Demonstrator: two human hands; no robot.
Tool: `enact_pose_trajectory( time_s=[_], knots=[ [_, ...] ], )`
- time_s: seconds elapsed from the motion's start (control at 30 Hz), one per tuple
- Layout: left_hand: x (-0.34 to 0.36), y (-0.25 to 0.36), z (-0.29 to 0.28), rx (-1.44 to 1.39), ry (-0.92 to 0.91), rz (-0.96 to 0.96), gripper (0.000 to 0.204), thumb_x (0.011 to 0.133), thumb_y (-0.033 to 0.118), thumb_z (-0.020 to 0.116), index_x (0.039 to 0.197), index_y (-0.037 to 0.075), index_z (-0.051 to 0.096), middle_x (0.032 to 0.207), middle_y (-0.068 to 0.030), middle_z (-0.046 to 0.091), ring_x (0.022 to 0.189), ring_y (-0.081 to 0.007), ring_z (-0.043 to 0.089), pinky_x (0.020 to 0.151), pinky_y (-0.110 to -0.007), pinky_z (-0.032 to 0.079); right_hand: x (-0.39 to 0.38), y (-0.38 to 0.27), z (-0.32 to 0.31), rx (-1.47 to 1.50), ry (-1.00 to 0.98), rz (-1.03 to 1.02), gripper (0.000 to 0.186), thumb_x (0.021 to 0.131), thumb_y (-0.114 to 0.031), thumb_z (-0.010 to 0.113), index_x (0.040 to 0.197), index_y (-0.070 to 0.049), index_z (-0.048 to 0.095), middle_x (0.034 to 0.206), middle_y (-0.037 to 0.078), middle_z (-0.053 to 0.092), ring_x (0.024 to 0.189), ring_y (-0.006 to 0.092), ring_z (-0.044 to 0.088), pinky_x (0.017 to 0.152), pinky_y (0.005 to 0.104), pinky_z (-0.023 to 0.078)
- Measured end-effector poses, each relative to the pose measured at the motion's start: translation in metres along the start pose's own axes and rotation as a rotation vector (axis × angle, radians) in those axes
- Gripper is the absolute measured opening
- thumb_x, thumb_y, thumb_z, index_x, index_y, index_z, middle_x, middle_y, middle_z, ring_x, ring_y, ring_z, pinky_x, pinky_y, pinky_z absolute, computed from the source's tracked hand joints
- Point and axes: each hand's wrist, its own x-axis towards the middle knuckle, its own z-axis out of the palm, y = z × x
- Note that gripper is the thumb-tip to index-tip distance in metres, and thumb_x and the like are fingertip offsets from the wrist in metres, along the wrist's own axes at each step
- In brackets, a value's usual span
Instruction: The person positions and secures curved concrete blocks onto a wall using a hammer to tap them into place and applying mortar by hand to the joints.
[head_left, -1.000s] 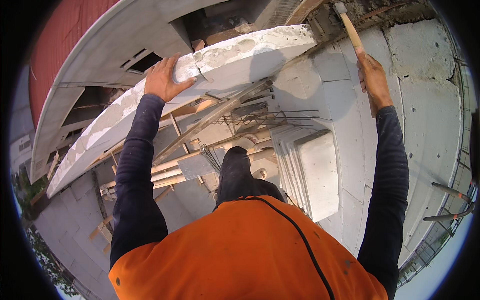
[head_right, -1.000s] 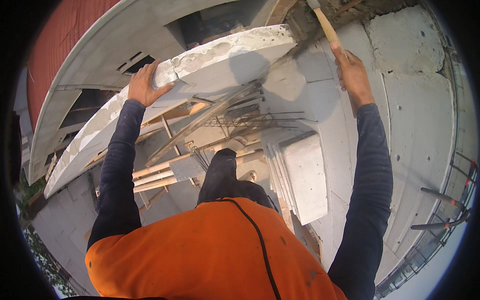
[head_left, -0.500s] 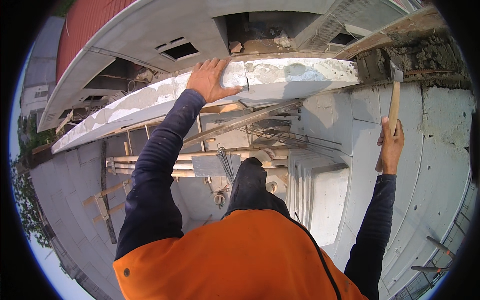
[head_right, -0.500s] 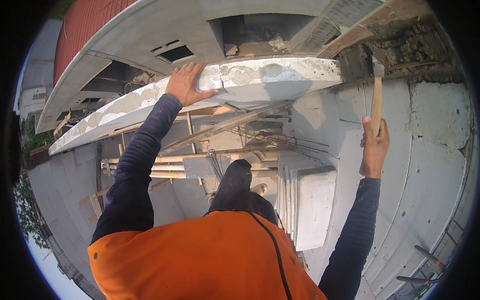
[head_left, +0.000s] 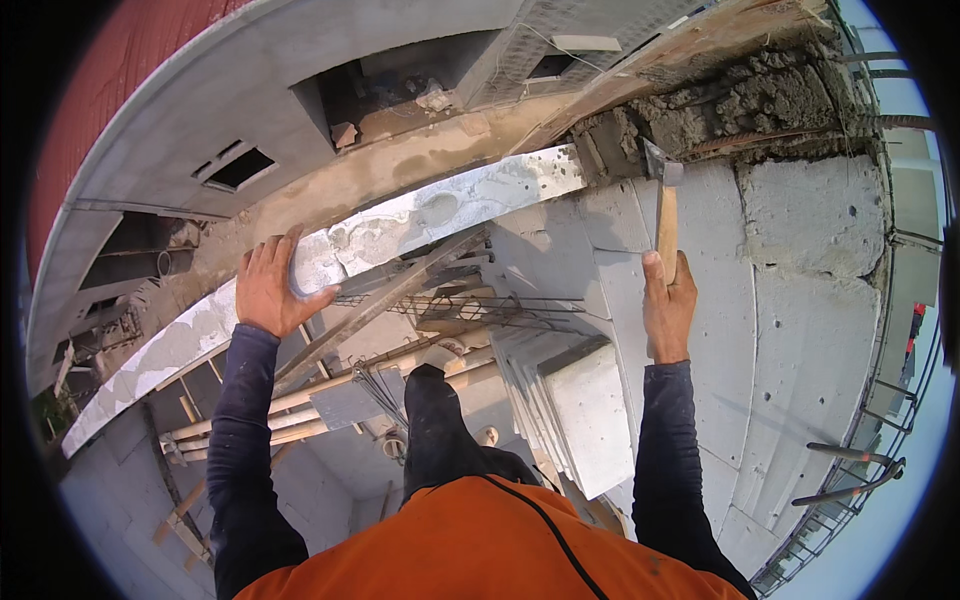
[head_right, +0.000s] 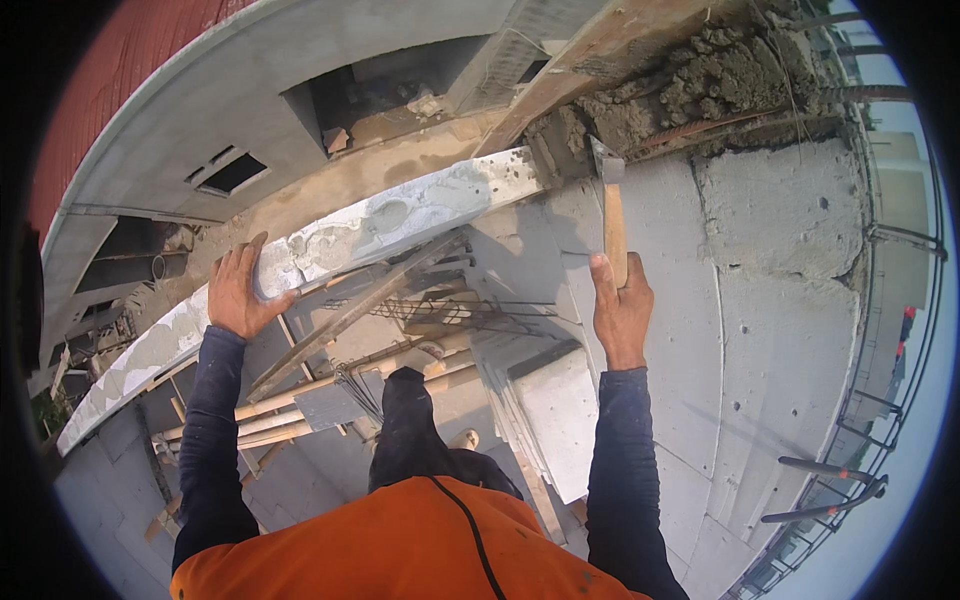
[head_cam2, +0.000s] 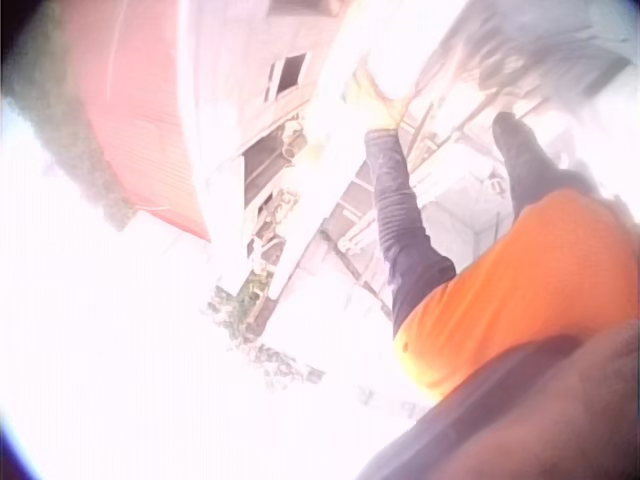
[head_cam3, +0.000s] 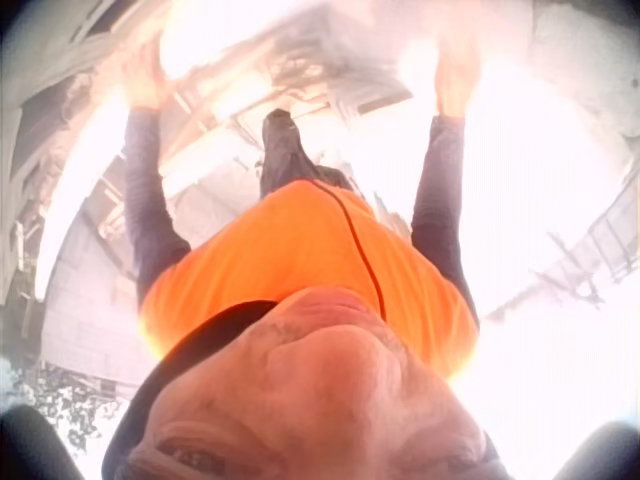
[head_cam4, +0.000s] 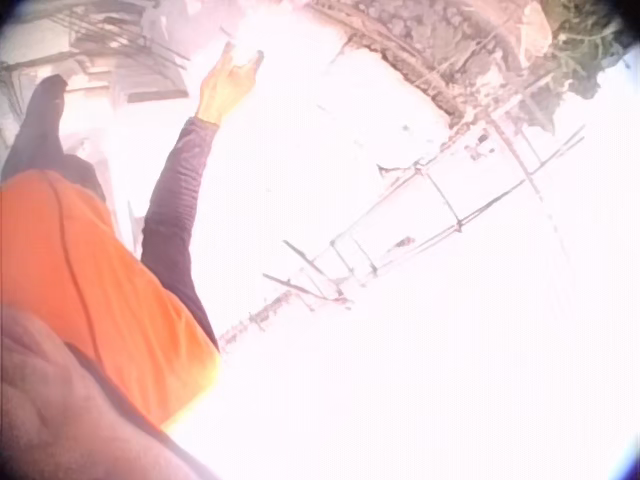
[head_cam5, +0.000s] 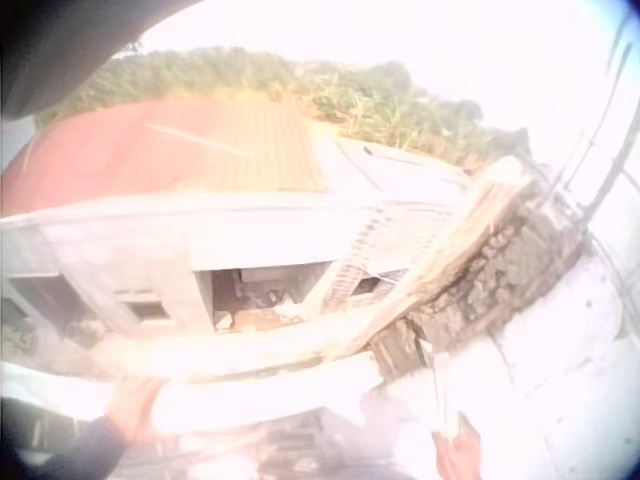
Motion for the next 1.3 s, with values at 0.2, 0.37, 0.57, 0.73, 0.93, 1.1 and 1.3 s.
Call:
enact_pose_trajectory(
  time_s=[0.2,0.37,0.57,0.73,0.93,1.1,1.3],
  knots=[
    [-0.001,-0.006,0.004,0.012,0.056,0.018,0.102,0.071,0.062,0.085,0.153,0.010,0.054,0.130,-0.0146,0.065,0.121,-0.0347,0.061,0.110,-0.049,0.043,0.030,-0.008,0.029,-0.010,-0.134,0.130,0.076,0.100,-0.075,0.061,0.099,0.001,0.064,0.072,0.008,0.058,0.068,0.0180,0.057,0.065,0.0367,0.051],
    [0.002,-0.003,0.002,0.005,0.062,0.038,0.102,0.071,0.061,0.085,0.153,0.010,0.054,0.129,-0.0156,0.064,0.121,-0.0347,0.062,0.109,-0.049,0.044,0.019,-0.004,0.065,0.199,-0.138,0.188,0.062,0.101,-0.070,0.065,0.094,-0.008,0.056,0.061,-0.005,0.044,0.048,0.0077,0.044,0.044,0.0277,0.042],
    [0.002,-0.003,0.004,0.020,0.053,0.028,0.102,0.071,0.061,0.085,0.153,0.009,0.054,0.129,-0.0156,0.064,0.120,-0.0347,0.062,0.109,-0.049,0.043,-0.010,-0.026,0.096,0.246,-0.044,0.149,0.061,0.103,-0.068,0.063,0.097,-0.008,0.055,0.065,-0.004,0.047,0.052,0.0074,0.050,0.046,0.0262,0.044],
    [-0.004,-0.009,0.004,0.033,0.047,0.018,0.105,0.072,0.064,0.084,0.155,0.009,0.052,0.128,-0.0155,0.064,0.121,-0.0349,0.061,0.109,-0.049,0.042,-0.039,-0.021,0.071,0.342,-0.043,0.247,0.060,0.104,-0.067,0.062,0.098,-0.008,0.054,0.067,-0.002,0.047,0.053,0.0082,0.050,0.047,0.0267,0.044],
    [0.004,-0.002,0.001,0.056,0.041,0.018,0.108,0.067,0.063,0.085,0.154,0.006,0.053,0.121,-0.0165,0.061,0.113,-0.0376,0.058,0.102,-0.050,0.044,-0.054,0.022,0.080,0.442,-0.083,0.335,0.054,0.109,-0.062,0.054,0.096,-0.010,0.051,0.065,0.001,0.049,0.051,0.0114,0.050,0.046,0.0291,0.045],
    [0.002,-0.011,-0.001,0.042,0.050,0.062,0.111,0.067,0.071,0.084,0.153,0.006,0.054,0.114,-0.0148,0.061,0.102,-0.0345,0.058,0.096,-0.048,0.043,-0.060,0.004,0.127,0.617,-0.077,0.360,0.056,0.108,-0.065,0.053,0.097,-0.011,0.049,0.065,0.002,0.049,0.050,0.0127,0.050,0.045,0.0297,0.045],
    [0.011,-0.003,-0.007,0.013,0.012,0.039,0.112,0.065,0.074,0.085,0.150,0.007,0.057,0.125,-0.0136,0.065,0.107,-0.0324,0.060,0.101,-0.048,0.043,-0.071,-0.025,0.157,0.724,-0.008,0.497,0.063,0.104,-0.074,0.053,0.101,-0.011,0.049,0.065,0.002,0.048,0.049,0.0147,0.049,0.046,0.0316,0.045]
  ],
)
